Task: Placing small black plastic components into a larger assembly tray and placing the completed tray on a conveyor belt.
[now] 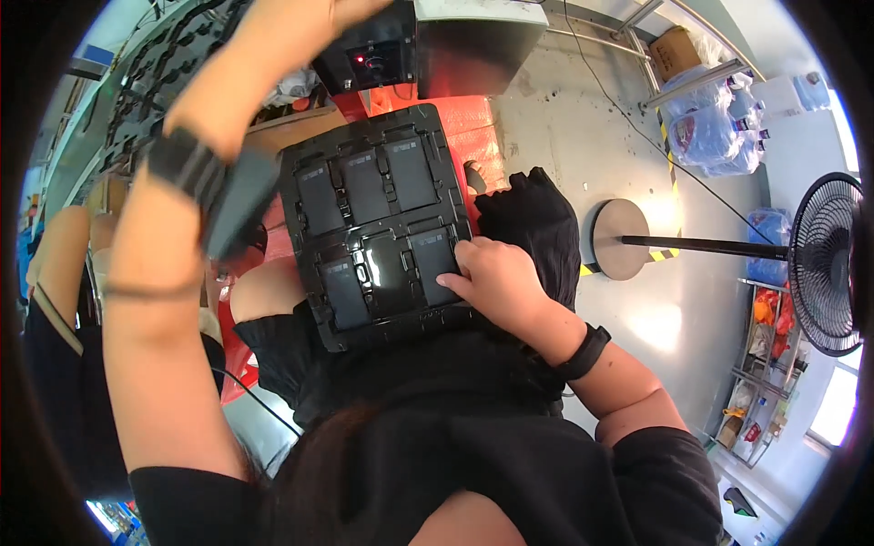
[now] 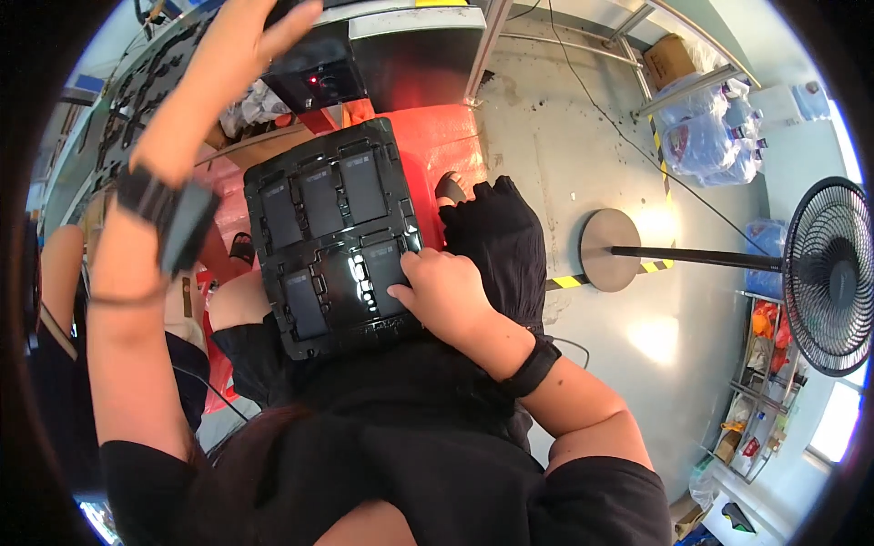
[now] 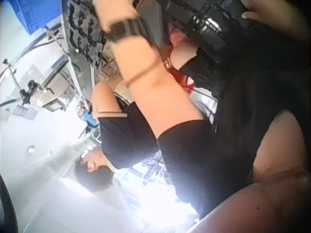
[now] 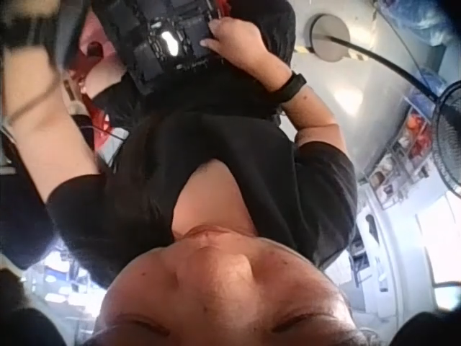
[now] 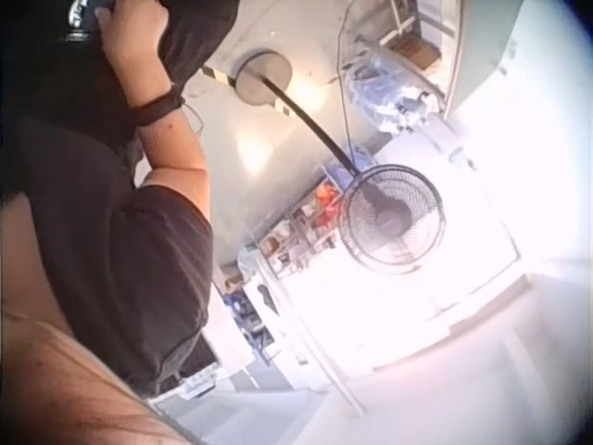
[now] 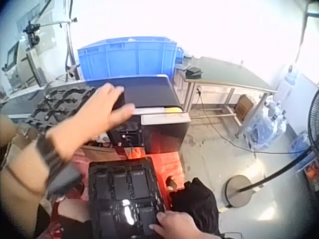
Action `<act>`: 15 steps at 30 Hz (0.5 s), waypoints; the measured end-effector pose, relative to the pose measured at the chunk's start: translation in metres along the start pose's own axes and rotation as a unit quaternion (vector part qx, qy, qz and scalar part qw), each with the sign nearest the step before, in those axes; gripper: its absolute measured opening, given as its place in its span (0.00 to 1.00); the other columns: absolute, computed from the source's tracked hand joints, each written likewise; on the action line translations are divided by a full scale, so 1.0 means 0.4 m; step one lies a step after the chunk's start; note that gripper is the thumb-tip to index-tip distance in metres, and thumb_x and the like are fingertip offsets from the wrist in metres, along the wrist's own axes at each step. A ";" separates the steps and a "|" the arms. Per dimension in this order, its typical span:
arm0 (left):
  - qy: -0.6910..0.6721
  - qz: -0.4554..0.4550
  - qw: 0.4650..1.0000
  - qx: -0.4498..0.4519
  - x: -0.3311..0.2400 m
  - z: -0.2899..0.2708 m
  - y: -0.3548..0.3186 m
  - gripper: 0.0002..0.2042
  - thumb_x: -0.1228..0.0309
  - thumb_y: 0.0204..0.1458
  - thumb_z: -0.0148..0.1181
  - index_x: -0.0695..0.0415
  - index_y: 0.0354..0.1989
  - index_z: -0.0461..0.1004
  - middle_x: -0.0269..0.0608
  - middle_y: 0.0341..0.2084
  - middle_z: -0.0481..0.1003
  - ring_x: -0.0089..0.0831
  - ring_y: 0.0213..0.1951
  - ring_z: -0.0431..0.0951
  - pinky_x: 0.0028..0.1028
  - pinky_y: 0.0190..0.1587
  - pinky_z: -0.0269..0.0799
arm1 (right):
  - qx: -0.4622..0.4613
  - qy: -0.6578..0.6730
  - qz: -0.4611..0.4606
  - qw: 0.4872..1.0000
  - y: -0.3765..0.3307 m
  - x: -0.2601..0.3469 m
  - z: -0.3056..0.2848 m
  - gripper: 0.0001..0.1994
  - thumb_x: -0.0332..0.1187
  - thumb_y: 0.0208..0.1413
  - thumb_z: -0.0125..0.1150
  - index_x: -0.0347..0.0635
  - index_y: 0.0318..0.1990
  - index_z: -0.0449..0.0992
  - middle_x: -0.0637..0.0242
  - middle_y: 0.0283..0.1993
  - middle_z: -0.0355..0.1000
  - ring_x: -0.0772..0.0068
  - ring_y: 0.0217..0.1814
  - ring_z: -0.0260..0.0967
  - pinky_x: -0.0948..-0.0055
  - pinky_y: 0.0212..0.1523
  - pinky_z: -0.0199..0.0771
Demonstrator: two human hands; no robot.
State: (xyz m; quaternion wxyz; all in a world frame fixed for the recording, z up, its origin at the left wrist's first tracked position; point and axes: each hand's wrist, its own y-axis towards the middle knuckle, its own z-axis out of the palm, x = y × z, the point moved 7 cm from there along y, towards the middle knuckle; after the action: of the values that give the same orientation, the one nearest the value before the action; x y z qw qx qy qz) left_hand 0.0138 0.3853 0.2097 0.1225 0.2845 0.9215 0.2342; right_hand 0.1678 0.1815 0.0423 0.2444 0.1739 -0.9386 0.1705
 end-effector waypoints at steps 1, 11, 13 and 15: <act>-0.077 0.092 0.991 -0.055 -0.075 0.014 -0.042 0.23 0.58 0.53 0.54 0.61 0.53 0.66 0.48 0.47 0.69 0.40 0.50 0.68 0.32 0.57 0.59 | -0.053 0.004 -0.005 0.999 -0.009 -0.023 -0.011 0.15 0.39 0.45 0.64 0.38 0.31 0.69 0.58 0.27 0.68 0.54 0.33 0.69 0.61 0.33 0.69; -0.050 0.014 0.982 0.181 -0.323 0.154 -0.583 0.43 0.45 0.38 0.62 0.66 0.57 0.59 0.51 0.50 0.60 0.47 0.55 0.60 0.48 0.60 0.49 | -0.170 0.085 -0.135 0.972 -0.043 0.017 -0.027 0.15 0.29 0.45 0.65 0.37 0.40 0.69 0.61 0.28 0.65 0.63 0.27 0.66 0.69 0.31 0.69; -0.050 -0.008 0.984 0.168 -0.331 0.148 -0.596 0.41 0.45 0.41 0.60 0.66 0.57 0.59 0.51 0.52 0.60 0.46 0.55 0.59 0.50 0.60 0.48 | -0.163 0.132 -0.128 0.969 -0.042 0.023 -0.057 0.14 0.28 0.45 0.64 0.37 0.40 0.70 0.61 0.28 0.65 0.65 0.26 0.66 0.70 0.30 0.68; -0.063 -0.041 0.981 0.179 -0.335 0.151 -0.621 0.39 0.46 0.44 0.58 0.65 0.57 0.59 0.50 0.53 0.60 0.45 0.56 0.59 0.52 0.61 0.46 | -0.170 0.183 -0.127 0.960 -0.032 0.052 -0.114 0.09 0.27 0.46 0.62 0.37 0.36 0.71 0.58 0.26 0.67 0.58 0.26 0.68 0.66 0.28 0.69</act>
State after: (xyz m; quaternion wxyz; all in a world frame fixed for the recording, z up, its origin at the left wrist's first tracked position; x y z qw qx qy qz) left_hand 0.0279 0.1481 0.0456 0.1366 0.2782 0.9498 0.0420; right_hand 0.1741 0.1836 0.0936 0.4580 0.2131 -0.8630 0.0048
